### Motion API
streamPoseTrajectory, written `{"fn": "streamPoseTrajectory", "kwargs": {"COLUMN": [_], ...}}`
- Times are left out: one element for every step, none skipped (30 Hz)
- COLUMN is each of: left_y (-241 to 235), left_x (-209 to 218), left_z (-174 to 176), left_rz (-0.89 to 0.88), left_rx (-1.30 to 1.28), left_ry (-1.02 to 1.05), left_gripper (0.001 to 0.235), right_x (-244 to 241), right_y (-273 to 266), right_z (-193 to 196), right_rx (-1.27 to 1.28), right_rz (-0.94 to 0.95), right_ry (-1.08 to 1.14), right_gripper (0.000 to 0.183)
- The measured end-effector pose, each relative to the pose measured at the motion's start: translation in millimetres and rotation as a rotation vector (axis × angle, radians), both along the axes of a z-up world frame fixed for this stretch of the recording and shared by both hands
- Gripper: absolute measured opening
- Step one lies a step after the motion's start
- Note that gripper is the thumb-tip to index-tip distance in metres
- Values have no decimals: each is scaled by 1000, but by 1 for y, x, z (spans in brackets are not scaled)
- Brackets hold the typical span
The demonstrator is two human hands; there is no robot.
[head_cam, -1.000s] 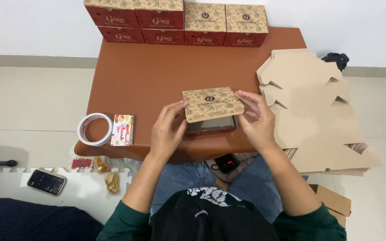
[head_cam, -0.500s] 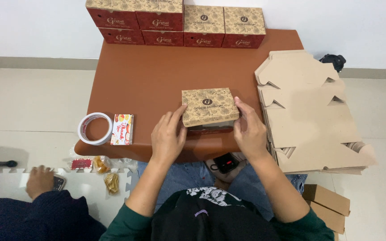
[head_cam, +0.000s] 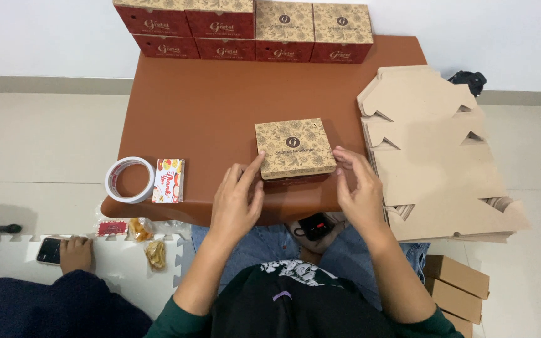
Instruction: The person assembles flat cardboard box blanks into finished boxes by folding along pre-scored lines and tucking flaps. They place a small thank-you card inside each box, close the lid, and stack the completed boxes on the table.
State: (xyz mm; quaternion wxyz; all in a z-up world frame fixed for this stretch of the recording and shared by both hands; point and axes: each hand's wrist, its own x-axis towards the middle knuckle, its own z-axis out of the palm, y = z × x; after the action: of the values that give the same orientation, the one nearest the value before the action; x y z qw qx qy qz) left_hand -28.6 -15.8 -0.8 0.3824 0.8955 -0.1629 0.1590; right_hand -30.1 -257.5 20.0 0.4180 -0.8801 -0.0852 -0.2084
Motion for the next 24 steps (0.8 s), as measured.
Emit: {"fn": "streamPoseTrajectory", "kwargs": {"left_y": [1, 2, 2, 1, -1, -3, -3, -3, -3, -3, -3, -2, -3, -3, -3, -3, -3, -3, -3, -2, -2, -1, -1, 0], "left_x": [-2, -4, -7, -6, -5, -4, -3, -2, 0, 0, 0, 0, 0, 1, 2, 2, 1, 2, 2, 2, 3, 3, 2, 2], "left_z": [1, 2, 3, 4, 5, 7, 3, -1, -4, -4, -3, -2, -6, -9, -12, -13, -14, -15, -14, -13, -12, -13, -14, -15], "left_rz": [0, -18, -35, -34, -21, -10, -12, 13, 38, 39, 63, 89, 91, 107, 122, 121, 114, 107, 106, 98, 90, 90, 90, 89], "left_rx": [1, -64, -128, -128, -176, -225, -225, -201, -178, -178, -93, -8, -8, 29, 66, 67, 62, 57, 58, 70, 83, 83, 101, 119], "left_ry": [4, 0, -4, -4, -29, -54, -54, -73, -92, -91, -129, -166, -163, -184, -205, -204, -239, -274, -273, -283, -293, -293, -301, -309], "left_gripper": [55, 54, 53, 53, 45, 37, 37, 33, 29, 29, 26, 23, 23, 22, 20, 20, 19, 17, 17, 17, 17, 17, 16, 15], "right_x": [-2, -3, -5, -5, -5, -6, -5, -3, -1, 0, 0, 1, 1, 2, 3, 2, 1, 0, 1, 2, 3, 2, 2, 2], "right_y": [-3, -6, -9, -8, -7, -6, -6, -6, -6, -6, -6, -5, -5, -5, -6, -6, -6, -6, -7, -8, -10, -9, -9, -9], "right_z": [0, 0, 0, 1, 3, 4, 2, -1, -4, -4, -5, -7, -9, -12, -14, -13, -12, -11, -12, -13, -14, -13, -11, -10], "right_rx": [1, 30, 59, 60, 81, 101, 102, 74, 47, 47, -11, -68, -68, -121, -175, -175, -195, -216, -216, -245, -275, -275, -290, -304], "right_rz": [0, 15, 29, 30, 44, 55, 53, 46, 38, 38, 21, 6, 8, -6, -21, -22, -2, 18, 18, 30, 42, 41, 43, 45], "right_ry": [4, 13, 22, 22, 9, -5, -6, -29, -52, -52, -94, -134, -132, -161, -191, -189, -197, -205, -204, -217, -231, -231, -234, -236], "right_gripper": [38, 37, 36, 36, 32, 28, 28, 26, 24, 24, 22, 20, 20, 20, 19, 19, 17, 16, 16, 16, 15, 15, 15, 15]}}
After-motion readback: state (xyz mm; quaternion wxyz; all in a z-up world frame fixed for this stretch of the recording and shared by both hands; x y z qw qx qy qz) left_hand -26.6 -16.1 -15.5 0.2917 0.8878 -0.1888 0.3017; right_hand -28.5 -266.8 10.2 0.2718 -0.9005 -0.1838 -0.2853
